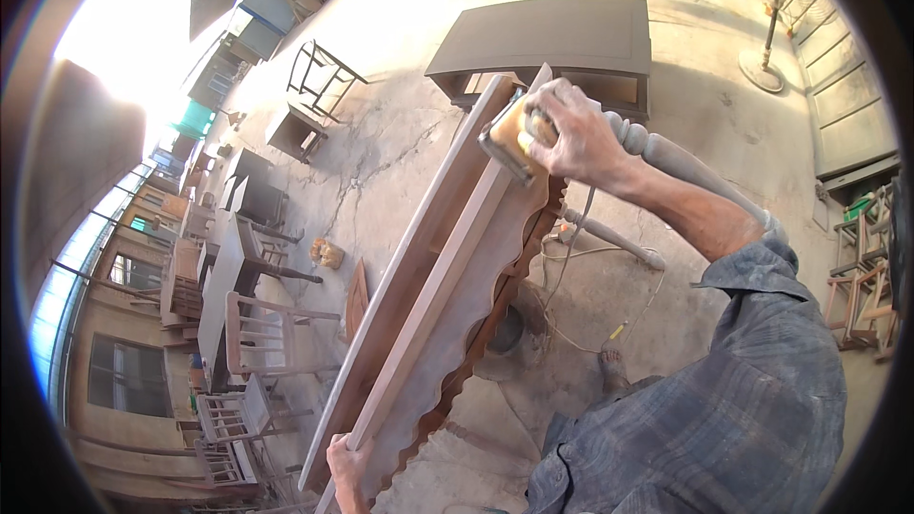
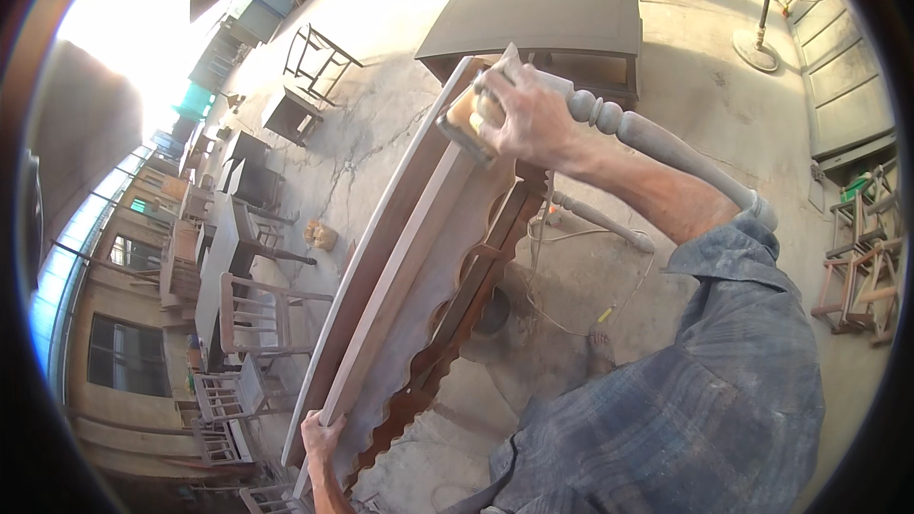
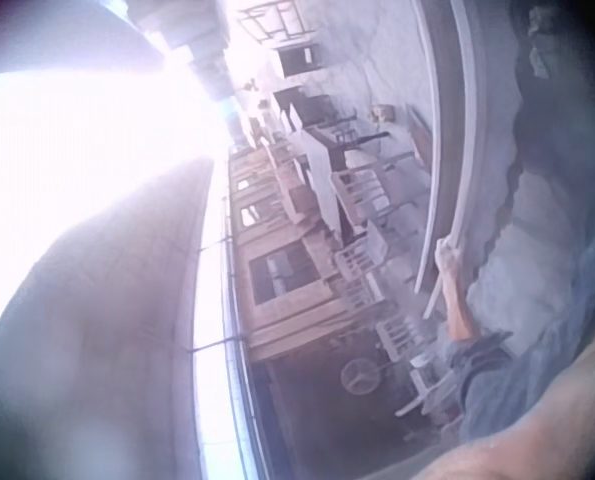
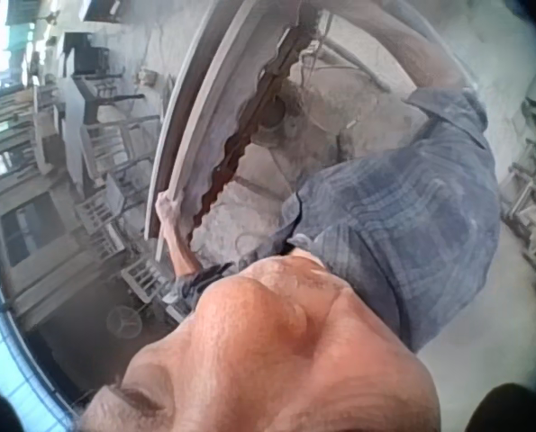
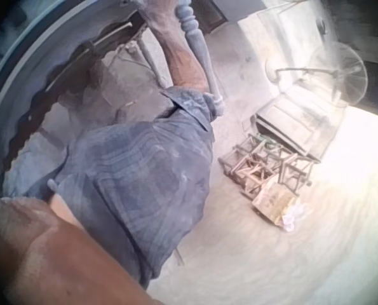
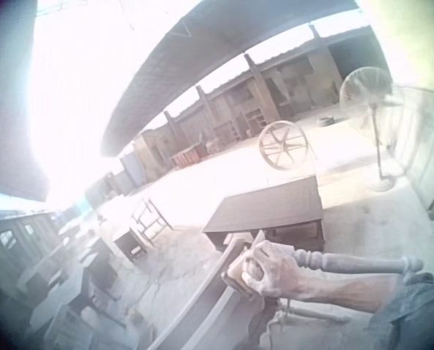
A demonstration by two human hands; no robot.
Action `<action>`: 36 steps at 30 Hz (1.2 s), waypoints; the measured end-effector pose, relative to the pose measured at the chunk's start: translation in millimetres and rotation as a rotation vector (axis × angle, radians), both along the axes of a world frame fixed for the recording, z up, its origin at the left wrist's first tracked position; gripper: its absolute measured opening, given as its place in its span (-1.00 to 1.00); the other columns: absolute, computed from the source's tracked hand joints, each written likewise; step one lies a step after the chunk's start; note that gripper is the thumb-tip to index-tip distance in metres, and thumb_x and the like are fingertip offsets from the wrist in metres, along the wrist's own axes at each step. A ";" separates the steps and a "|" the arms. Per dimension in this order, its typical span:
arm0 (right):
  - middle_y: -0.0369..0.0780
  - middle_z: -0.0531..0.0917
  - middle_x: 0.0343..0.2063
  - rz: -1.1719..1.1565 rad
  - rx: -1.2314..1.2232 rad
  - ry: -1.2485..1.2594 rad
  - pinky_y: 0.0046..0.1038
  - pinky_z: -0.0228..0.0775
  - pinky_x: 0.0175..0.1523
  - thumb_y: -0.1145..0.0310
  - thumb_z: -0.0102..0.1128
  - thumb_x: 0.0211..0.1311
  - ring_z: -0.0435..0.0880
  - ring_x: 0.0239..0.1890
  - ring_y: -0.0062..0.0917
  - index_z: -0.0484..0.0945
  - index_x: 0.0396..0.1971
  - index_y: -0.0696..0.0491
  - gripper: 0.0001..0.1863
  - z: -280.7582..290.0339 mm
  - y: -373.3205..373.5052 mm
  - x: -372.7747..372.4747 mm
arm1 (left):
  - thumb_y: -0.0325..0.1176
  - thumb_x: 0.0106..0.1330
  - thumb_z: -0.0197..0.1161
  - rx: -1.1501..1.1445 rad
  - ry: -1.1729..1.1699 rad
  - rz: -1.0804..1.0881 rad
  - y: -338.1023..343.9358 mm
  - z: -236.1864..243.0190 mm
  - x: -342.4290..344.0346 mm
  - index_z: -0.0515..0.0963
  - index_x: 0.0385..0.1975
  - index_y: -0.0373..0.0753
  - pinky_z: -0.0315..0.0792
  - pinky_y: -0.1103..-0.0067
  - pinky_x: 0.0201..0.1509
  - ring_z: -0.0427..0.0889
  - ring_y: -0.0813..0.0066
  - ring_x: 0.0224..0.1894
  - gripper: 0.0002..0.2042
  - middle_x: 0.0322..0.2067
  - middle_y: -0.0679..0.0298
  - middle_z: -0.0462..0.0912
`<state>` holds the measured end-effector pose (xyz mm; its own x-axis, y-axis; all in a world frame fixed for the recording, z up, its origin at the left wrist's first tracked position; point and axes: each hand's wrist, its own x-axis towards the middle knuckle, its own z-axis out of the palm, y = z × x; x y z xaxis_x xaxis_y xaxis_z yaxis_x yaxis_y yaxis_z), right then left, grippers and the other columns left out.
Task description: The person sands the carved leg of a wooden table by hand with sandpaper. They then sand the edge of the table top first by hand and then with a power sander.
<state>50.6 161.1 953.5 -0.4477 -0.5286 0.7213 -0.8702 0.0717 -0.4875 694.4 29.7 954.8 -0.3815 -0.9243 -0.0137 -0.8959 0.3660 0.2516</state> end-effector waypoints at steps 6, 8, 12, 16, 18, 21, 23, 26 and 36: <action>-0.04 0.61 -0.07 -0.130 0.156 -0.105 -0.19 0.61 0.06 0.14 0.29 0.25 0.70 -0.04 -0.19 0.55 0.02 0.02 -0.59 16.4 -19.0 -128.1 | -0.28 0.02 0.49 0.013 -0.001 -0.032 -8.0 -17.0 10.0 0.79 -0.26 -0.27 0.58 0.30 0.00 0.74 0.07 -0.16 -0.70 -0.31 0.00 0.77; -0.05 0.61 -0.07 0.019 0.206 -0.028 -0.21 0.57 0.09 0.16 0.29 0.23 0.69 -0.04 -0.17 0.54 0.01 0.03 -0.60 25.8 -27.1 -96.4 | -0.28 0.03 0.48 -0.001 -0.025 -0.046 -2.5 -10.3 31.9 0.81 -0.25 -0.21 0.60 0.31 0.03 0.74 0.11 -0.14 -0.72 -0.28 0.08 0.80; -0.14 0.56 -0.01 0.332 0.206 0.376 -0.17 0.59 -0.02 0.52 0.38 0.07 0.63 0.03 -0.14 0.51 -0.05 0.03 -0.59 41.4 -0.9 0.6 | -0.14 0.07 0.46 -0.058 -0.053 -0.128 -21.3 -14.5 15.3 0.78 -0.32 -0.17 0.57 0.23 -0.04 0.68 0.01 -0.21 -0.73 -0.33 0.03 0.72; -0.19 0.53 -0.10 0.726 0.197 0.695 -0.27 0.67 -0.36 0.48 0.44 0.04 0.61 0.01 -0.22 0.52 -0.19 0.01 -0.67 53.4 -10.7 131.7 | -0.05 0.07 0.47 0.028 -0.084 -0.023 -9.8 -13.6 32.9 0.78 -0.23 -0.13 0.52 0.26 0.06 0.68 0.07 -0.09 -0.65 -0.26 0.06 0.69; -0.20 0.53 -0.13 0.836 0.175 0.869 -0.29 0.76 -0.27 0.43 0.43 0.05 0.62 0.04 -0.24 0.57 -0.16 0.01 -0.68 50.0 -14.6 185.5 | -0.03 0.08 0.44 0.034 -0.053 -0.012 -4.2 -16.6 34.4 0.78 -0.20 -0.13 0.53 0.27 0.08 0.68 0.03 -0.10 -0.63 -0.26 0.04 0.70; -0.22 0.54 -0.11 0.920 0.159 1.094 -0.39 0.73 -0.16 0.34 0.36 0.08 0.59 0.09 -0.33 0.59 -0.08 -0.01 -0.64 50.3 -22.3 250.2 | -0.05 0.11 0.41 0.009 -0.021 -0.038 -6.9 -16.5 28.3 0.77 -0.21 -0.17 0.53 0.25 0.10 0.70 0.00 -0.08 -0.63 -0.24 -0.01 0.73; -0.23 0.52 -0.08 1.005 0.195 1.088 -0.39 0.71 -0.19 0.35 0.34 0.06 0.58 0.10 -0.36 0.58 -0.03 -0.03 -0.60 48.6 -30.8 299.9 | -0.06 0.12 0.40 -0.024 -0.003 -0.085 -9.0 -17.3 27.8 0.76 -0.21 -0.20 0.54 0.23 0.10 0.71 -0.02 -0.08 -0.63 -0.24 -0.03 0.74; -0.25 0.52 -0.07 1.055 0.178 1.130 -0.41 0.71 -0.23 0.37 0.34 0.04 0.56 0.12 -0.41 0.57 0.01 -0.02 -0.55 52.7 -33.6 365.7 | -0.05 0.13 0.37 -0.052 0.062 -0.218 -18.6 -26.3 45.1 0.73 -0.20 -0.27 0.56 0.22 0.09 0.73 -0.03 -0.09 -0.60 -0.29 -0.05 0.76; -0.24 0.53 -0.13 1.057 0.285 1.116 -0.41 0.73 -0.18 0.39 0.36 0.01 0.57 0.06 -0.37 0.61 -0.11 -0.01 -0.64 65.9 -37.8 491.9 | 0.01 0.11 0.41 -0.013 -0.273 0.008 0.4 15.1 274.8 0.72 -0.22 -0.29 0.56 0.24 0.15 0.72 0.02 -0.01 -0.55 -0.20 -0.05 0.76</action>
<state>542.6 123.3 1019.3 0.8740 -0.4176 0.2482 -0.4822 -0.8085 0.3375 969.3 30.1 969.9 -0.3580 -0.9280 -0.1030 -0.9328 0.3603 -0.0041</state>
